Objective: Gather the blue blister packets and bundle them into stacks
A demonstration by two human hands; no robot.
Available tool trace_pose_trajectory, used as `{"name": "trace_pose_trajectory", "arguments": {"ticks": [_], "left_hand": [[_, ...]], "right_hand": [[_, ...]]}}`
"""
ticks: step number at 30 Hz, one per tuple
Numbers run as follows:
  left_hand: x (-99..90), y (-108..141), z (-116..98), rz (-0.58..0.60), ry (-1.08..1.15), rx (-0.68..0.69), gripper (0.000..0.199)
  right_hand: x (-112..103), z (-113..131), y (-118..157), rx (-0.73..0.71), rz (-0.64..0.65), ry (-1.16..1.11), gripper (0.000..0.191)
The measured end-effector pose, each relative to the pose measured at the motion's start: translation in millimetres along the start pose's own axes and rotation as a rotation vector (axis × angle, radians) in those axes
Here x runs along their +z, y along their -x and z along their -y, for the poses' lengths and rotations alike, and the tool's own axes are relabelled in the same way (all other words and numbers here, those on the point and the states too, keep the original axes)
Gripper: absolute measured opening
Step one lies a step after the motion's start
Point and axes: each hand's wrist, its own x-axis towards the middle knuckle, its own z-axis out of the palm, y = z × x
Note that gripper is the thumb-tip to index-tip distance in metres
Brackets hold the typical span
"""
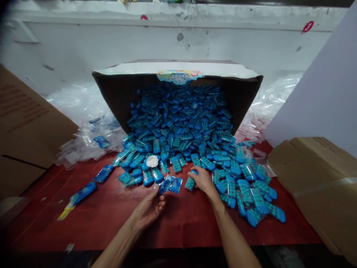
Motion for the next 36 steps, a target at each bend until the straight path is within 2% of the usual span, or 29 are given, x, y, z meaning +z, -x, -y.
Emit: {"name": "trace_pose_trajectory", "arguments": {"ticks": [3, 5, 8, 10, 12, 18, 28, 32, 36], "left_hand": [[1.9, -3, 4, 0.001, -0.038, 0.016, 0.019], [3.1, -5, 6, 0.004, -0.073, 0.059, 0.019], [3.5, -6, 8, 0.015, -0.109, 0.135, 0.020], [2.5, -6, 8, 0.014, -0.132, 0.181, 0.022], [0.8, -5, 7, 0.011, -0.158, 0.219, 0.023], [-2.4, -3, 3, 0.016, -0.207, 0.299, 0.026], [-4.6, -3, 2, 0.014, -0.216, 0.370, 0.027], [-9.5, -5, 0, 0.008, -0.334, 0.447, 0.028], [-13.0, -5, -3, -0.023, -0.532, 0.557, 0.029]], "right_hand": [[-4, -1, 8, 0.046, -0.091, -0.125, 0.039], [-2, 7, 15, 0.053, -0.137, -0.291, 0.042], [2, 25, 26, 0.046, -0.044, -0.659, 0.038], [4, 35, 32, 0.055, 0.060, -0.771, 0.037], [5, 39, 35, 0.064, 0.100, -0.756, 0.037], [5, 37, 40, 0.035, 0.117, -0.638, 0.040], [7, 41, 44, 0.147, 0.135, -0.735, 0.039], [6, 40, 45, 0.144, 0.149, -0.800, 0.037], [4, 38, 50, 0.140, 0.194, -0.959, 0.035]]}}
